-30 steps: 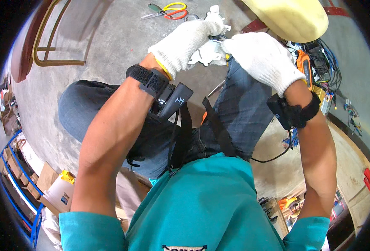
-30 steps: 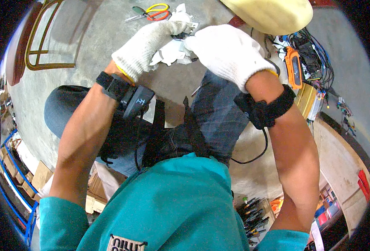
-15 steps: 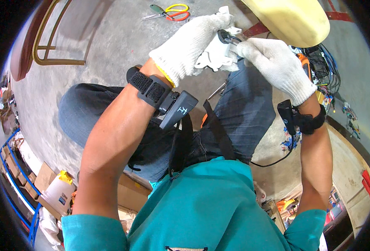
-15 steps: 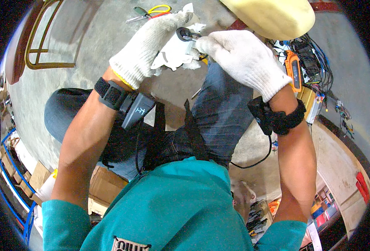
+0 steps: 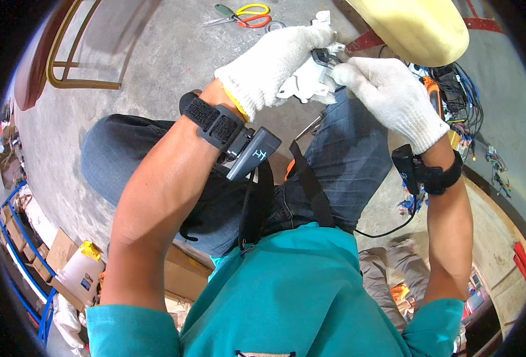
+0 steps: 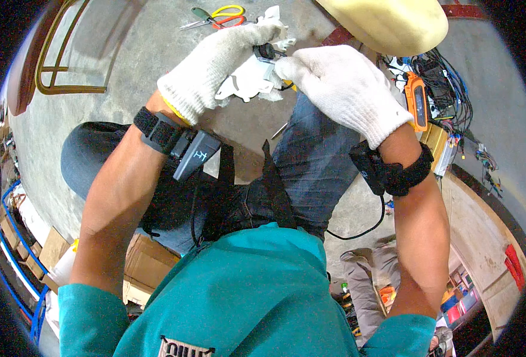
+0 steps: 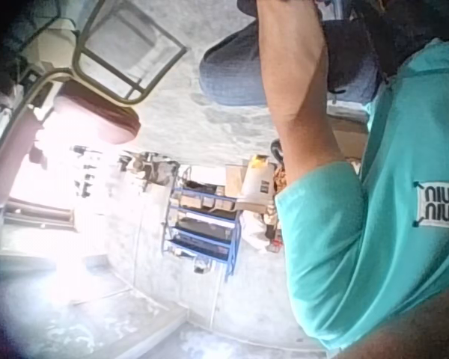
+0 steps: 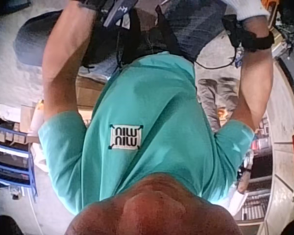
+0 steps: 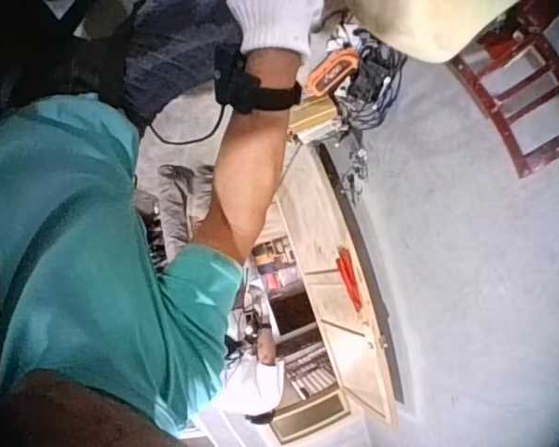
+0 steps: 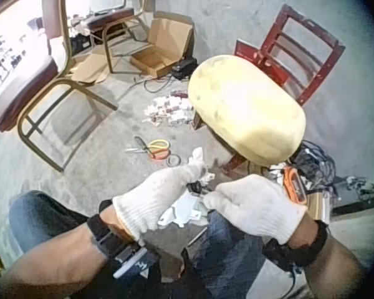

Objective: The recorder uses a screwdriver to disassemble a black and white mechanical component in a workshop.

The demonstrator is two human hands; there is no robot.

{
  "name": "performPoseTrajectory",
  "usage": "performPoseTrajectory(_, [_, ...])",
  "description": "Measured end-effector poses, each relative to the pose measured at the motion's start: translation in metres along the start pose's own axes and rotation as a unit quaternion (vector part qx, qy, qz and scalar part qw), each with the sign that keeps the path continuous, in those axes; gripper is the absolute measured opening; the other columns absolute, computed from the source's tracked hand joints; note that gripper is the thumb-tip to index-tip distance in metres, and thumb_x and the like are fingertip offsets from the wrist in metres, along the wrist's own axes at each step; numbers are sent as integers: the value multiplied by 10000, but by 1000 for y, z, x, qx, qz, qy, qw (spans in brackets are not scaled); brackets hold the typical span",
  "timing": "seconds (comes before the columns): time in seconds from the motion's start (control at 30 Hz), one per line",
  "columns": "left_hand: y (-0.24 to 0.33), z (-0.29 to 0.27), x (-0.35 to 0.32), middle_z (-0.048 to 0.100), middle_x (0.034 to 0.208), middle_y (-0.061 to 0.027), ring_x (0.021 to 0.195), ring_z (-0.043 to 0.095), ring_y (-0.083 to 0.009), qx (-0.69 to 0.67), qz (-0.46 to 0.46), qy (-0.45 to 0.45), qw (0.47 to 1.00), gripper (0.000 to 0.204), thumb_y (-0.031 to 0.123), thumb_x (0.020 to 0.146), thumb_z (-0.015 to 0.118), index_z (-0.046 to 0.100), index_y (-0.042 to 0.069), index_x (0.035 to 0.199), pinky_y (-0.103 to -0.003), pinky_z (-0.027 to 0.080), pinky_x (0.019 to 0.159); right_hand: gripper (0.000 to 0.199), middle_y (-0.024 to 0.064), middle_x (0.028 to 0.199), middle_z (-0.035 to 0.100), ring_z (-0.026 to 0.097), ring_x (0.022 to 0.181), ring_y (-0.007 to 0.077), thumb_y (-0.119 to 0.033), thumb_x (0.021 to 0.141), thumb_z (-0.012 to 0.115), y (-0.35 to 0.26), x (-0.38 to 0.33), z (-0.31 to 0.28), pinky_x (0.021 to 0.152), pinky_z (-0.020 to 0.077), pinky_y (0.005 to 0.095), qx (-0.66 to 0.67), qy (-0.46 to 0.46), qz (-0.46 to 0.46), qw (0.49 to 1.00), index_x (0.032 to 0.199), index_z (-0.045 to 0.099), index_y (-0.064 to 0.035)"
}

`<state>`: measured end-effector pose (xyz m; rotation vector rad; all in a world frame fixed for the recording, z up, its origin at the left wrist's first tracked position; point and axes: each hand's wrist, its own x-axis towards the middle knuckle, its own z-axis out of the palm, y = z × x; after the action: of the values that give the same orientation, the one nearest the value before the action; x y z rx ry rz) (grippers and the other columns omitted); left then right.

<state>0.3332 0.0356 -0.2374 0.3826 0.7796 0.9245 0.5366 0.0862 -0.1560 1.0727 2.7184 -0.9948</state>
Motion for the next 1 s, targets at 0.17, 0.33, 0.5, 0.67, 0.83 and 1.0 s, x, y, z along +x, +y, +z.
performPoseTrajectory(0.17, [-1, 4, -4, 717, 950, -89, 718, 740, -218, 28, 14, 48, 998, 235, 253, 1066, 575, 627, 40, 1152, -334, 645, 579, 387, 195, 930, 713, 682, 918, 402, -402, 1030, 537, -3, 2, 8, 815, 532, 483, -36, 11, 6, 999, 976, 731, -71])
performPoseTrajectory(0.33, [-4, 2, -4, 730, 954, -102, 724, 752, -219, 74, 15, 84, 994, 249, 267, 1064, 581, 631, 42, 1158, -326, 642, 569, 422, 191, 953, 723, 682, 941, 405, -428, 1036, 512, -6, 4, 12, 834, 533, 477, -37, -2, 41, 998, 984, 736, -74])
performPoseTrajectory(0.5, [-1, 3, -3, 735, 969, -103, 718, 753, -215, 58, 21, 87, 994, 264, 285, 1059, 592, 636, 47, 1165, -322, 645, 578, 450, 198, 958, 721, 678, 935, 413, -435, 1044, 486, -3, 7, 14, 838, 529, 473, -13, 6, 41, 999, 973, 729, -63])
performPoseTrajectory(0.67, [6, 1, -10, 740, 994, -115, 754, 754, -215, 103, 20, 92, 990, 268, 281, 1066, 581, 644, 35, 1153, -323, 648, 623, 488, 193, 918, 716, 679, 897, 376, -456, 1047, 485, 7, 11, 24, 833, 520, 435, 77, 19, 32, 996, 986, 725, -36])
performPoseTrajectory(0.83, [9, 10, -6, 746, 993, -107, 774, 752, -203, -24, 36, 22, 999, 265, 285, 1079, 566, 654, 39, 1123, -315, 635, 627, 481, 149, 857, 710, 664, 823, 289, -456, 1041, 532, 6, 1, 10, 816, 515, 388, 221, -36, 95, 970, 1042, 729, -17])
performPoseTrajectory(1.0, [7, 6, -3, 747, 948, -100, 765, 751, -212, -80, 48, 8, 996, 273, 300, 1094, 537, 644, 49, 1091, -328, 640, 617, 454, 126, 876, 730, 670, 829, 227, -427, 1040, 559, 2, -3, 7, 816, 516, 361, 244, -24, 127, 961, 1074, 737, -11])
